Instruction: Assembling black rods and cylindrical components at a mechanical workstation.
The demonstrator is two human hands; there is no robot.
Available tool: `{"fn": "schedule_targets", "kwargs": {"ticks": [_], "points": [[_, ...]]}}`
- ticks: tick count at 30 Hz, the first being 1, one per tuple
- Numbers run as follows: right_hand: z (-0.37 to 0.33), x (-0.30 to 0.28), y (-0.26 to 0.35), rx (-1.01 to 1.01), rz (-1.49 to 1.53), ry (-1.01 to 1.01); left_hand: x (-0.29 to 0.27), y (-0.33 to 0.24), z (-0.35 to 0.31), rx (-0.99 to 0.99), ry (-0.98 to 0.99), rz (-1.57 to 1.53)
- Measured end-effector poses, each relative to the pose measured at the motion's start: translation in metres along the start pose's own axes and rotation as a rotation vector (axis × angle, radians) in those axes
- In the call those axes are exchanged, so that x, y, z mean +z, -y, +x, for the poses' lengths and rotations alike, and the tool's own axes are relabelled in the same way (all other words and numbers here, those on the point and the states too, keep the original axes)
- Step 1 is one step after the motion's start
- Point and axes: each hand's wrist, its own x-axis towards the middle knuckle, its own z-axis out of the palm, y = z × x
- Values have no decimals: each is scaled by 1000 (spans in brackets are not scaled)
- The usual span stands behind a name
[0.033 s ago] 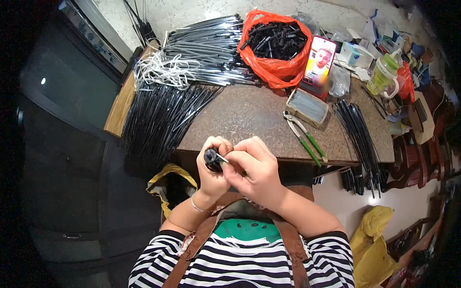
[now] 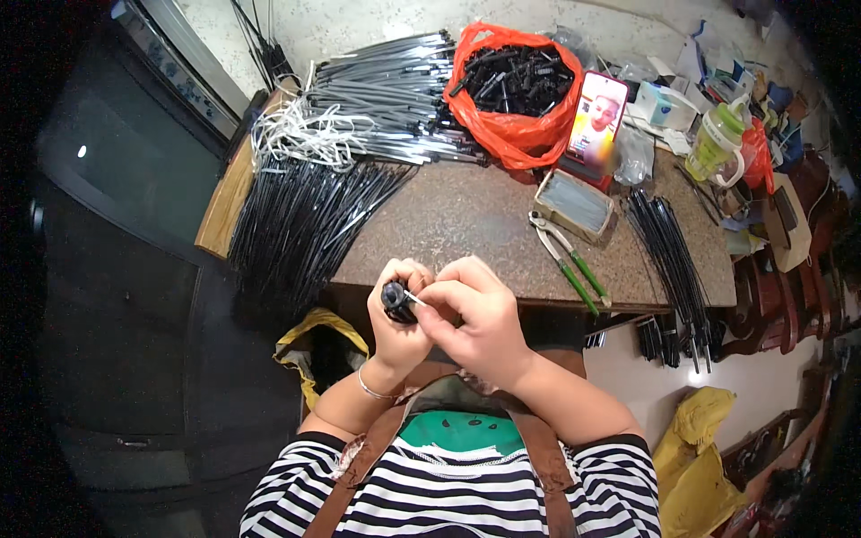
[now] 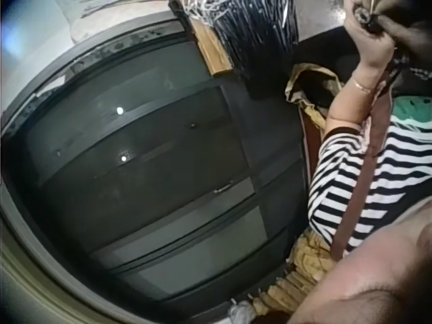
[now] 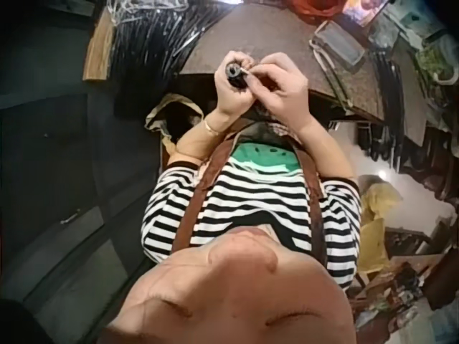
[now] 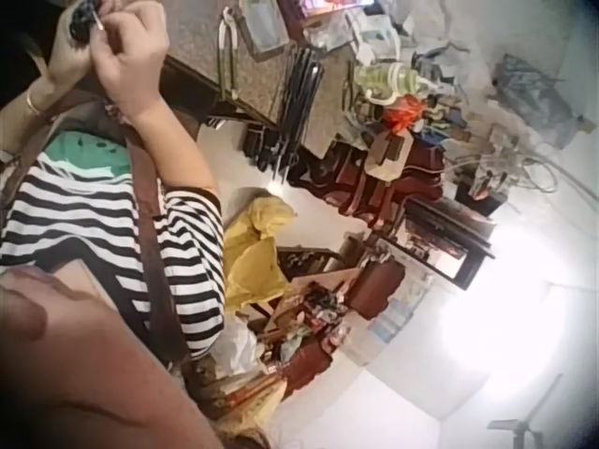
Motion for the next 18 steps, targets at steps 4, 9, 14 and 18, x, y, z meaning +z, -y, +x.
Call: {"fn": "schedule_targets", "kwargs": {"ticks": [4,9,14,18], "points": [[8,-7,2,144,189,149,-4,-10,2,-88,30,112],[16,-16,9,-288,-250,8,-3,-12,2,-148,3,7],[8,-19,15,-251,-295,134,-6,-20,11,-98,120,129],[2,-37,12,-470,-208,139,-12,-41,20,57,330,5]]}}
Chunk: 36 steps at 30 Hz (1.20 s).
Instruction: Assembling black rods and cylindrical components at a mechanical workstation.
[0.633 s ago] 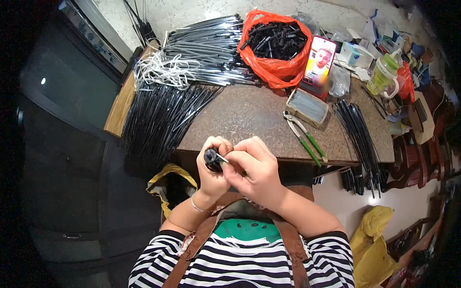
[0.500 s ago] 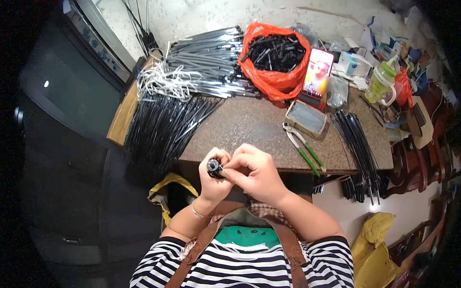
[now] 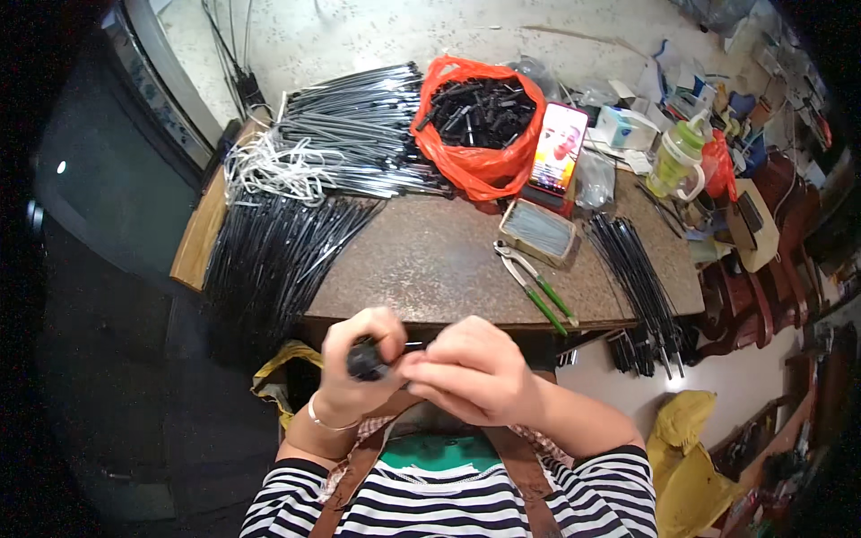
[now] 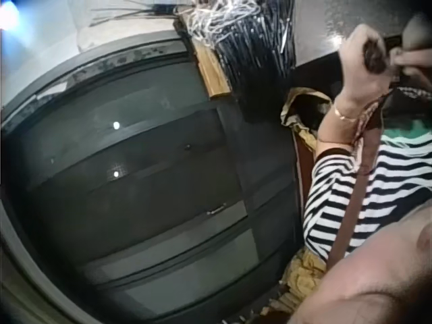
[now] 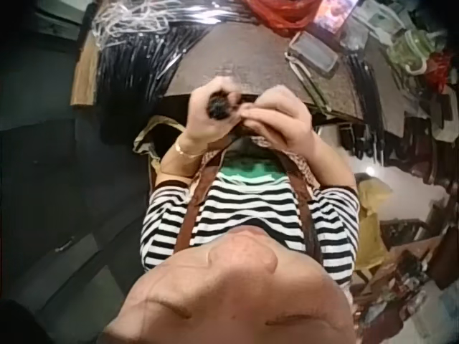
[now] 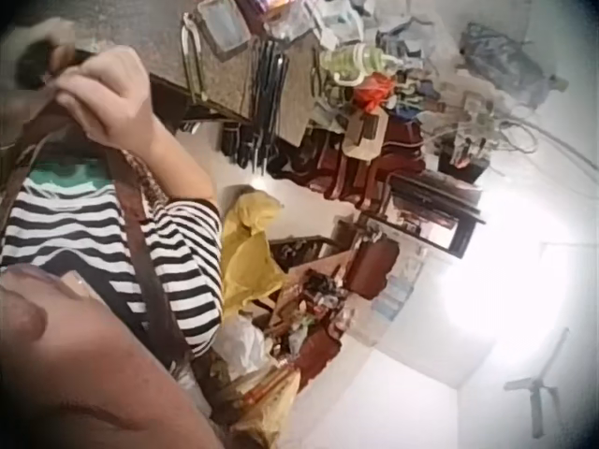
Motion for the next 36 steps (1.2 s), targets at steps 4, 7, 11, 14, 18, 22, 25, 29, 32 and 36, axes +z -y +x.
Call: {"fn": "schedule_targets", "kwargs": {"ticks": [4,7,11,14,18,22,25,29,32,36], "points": [[-33,-24,-38,478,-248,-26,-19,-7,-5,-41,-68,-297],[-78,-24,-53,972,-841,462,-19,-5,-5,-106,-77,-373],[-104,0,-36,893,-927,474,-7,0,-18,-239,-48,-232],[-96,8,-33,1013,-368,219,-8,0,-13,-287,-37,-84],[-54,5,9,1240,673,9,-23,10,-14,-233,-228,-66],[-33,-8,39,353,-279,220,-32,7,-20,-176,-281,37],[-25,-19,47,109,-609,250,-32,0,-20,-189,-313,51],[-16,-21,49,16,-699,237,-36,-2,-19,-74,-280,240],[-11,-23,39,-48,-536,208,-41,-3,-20,-60,-250,173],[-20,-15,29,749,737,337,-50,-12,-21,-44,-115,-77]]}}
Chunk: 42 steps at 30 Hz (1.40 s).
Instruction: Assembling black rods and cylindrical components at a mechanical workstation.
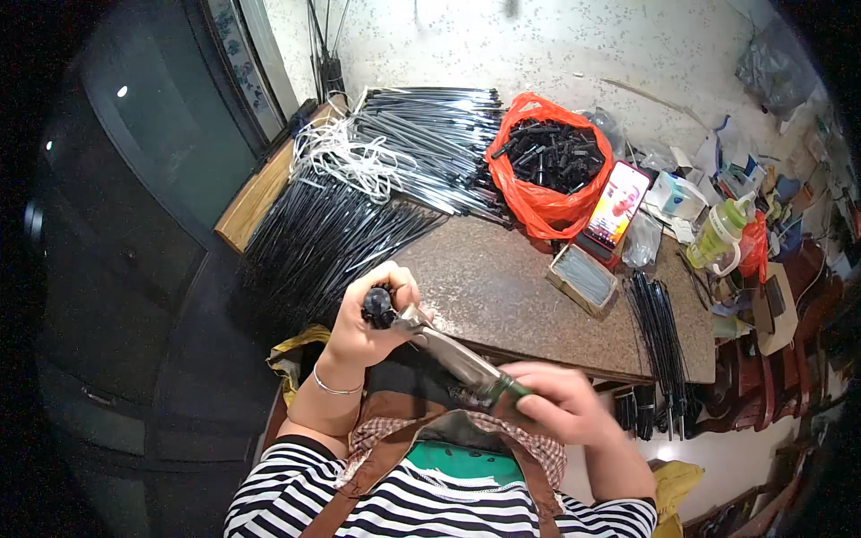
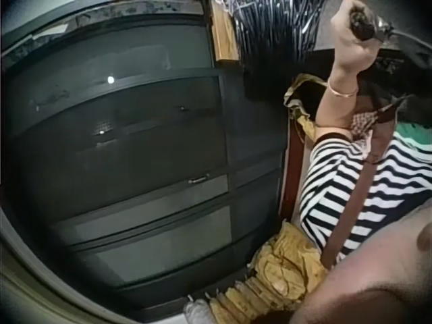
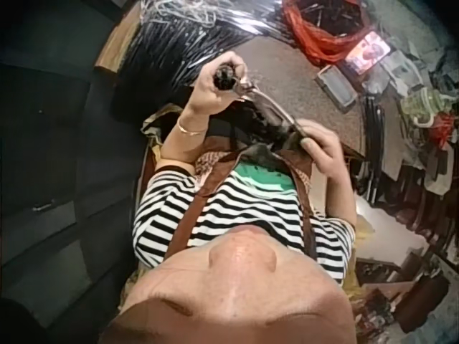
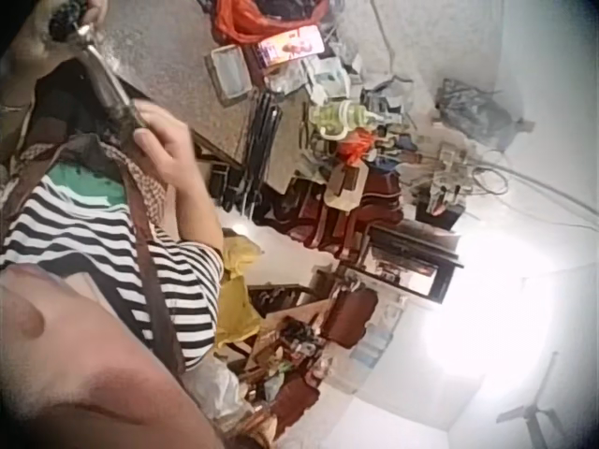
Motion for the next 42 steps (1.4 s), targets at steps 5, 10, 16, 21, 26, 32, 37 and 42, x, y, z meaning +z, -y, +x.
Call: {"fn": "schedule_targets", "kwargs": {"ticks": [5,10,16,21,26,32,37,42], "points": [[7,16,-34,587,418,259,4,-1,6,7,144,-109],[25,16,-7,-331,-1001,-397,-4,-13,-3,38,-84,180],[5,28,1,379,33,131,-5,-21,-6,23,57,-176],[19,30,-15,102,-499,-66,-4,-20,2,31,44,101],[17,17,3,-504,-1051,-380,-12,-19,-4,63,-26,66],[5,34,-19,508,301,216,0,-30,3,215,106,202],[13,19,-17,-396,-1032,-471,-6,-37,0,116,117,345],[4,40,-17,-272,-784,-166,0,-38,4,156,63,212]]}}
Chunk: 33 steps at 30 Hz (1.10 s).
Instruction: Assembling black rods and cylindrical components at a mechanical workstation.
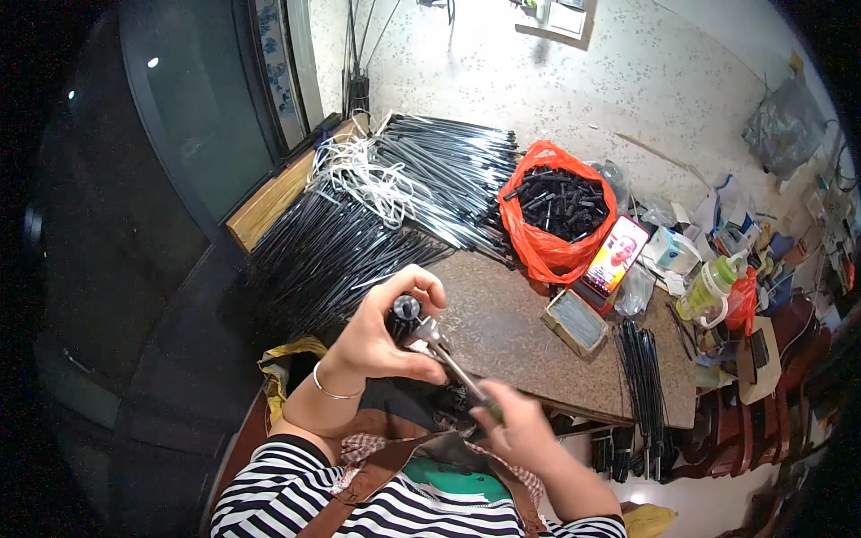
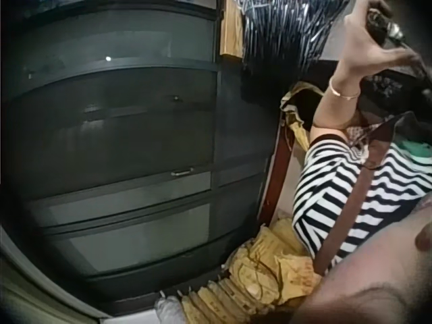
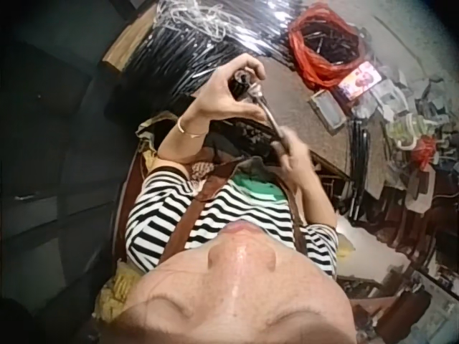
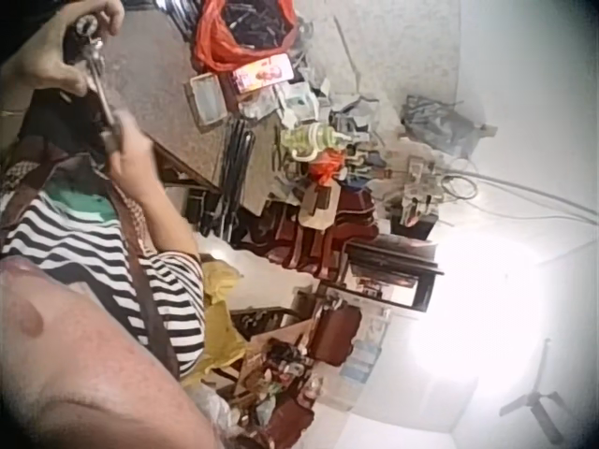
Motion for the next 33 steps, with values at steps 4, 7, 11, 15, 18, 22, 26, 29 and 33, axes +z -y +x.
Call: {"fn": "schedule_targets", "kwargs": {"ticks": [4,7,11,15,18,22,26,29,33], "points": [[-6,3,5,545,871,321,11,-5,-2,-36,-91,-16],[11,-15,16,730,1152,373,7,-2,-5,-72,-88,14],[1,3,2,615,1027,422,8,4,-10,-67,-81,-51],[-6,27,-1,516,1001,390,15,4,-12,-162,-80,-42],[-3,28,-1,382,642,144,22,-1,-10,-94,-245,-180],[8,21,11,233,234,-90,19,4,-9,2,-260,-155],[2,25,10,313,291,-43,35,9,-15,-67,-385,-165],[-4,25,5,409,374,-58,36,10,-7,-90,-341,-150],[5,17,13,396,312,-94,35,10,-5,-80,-338,-166]]}}
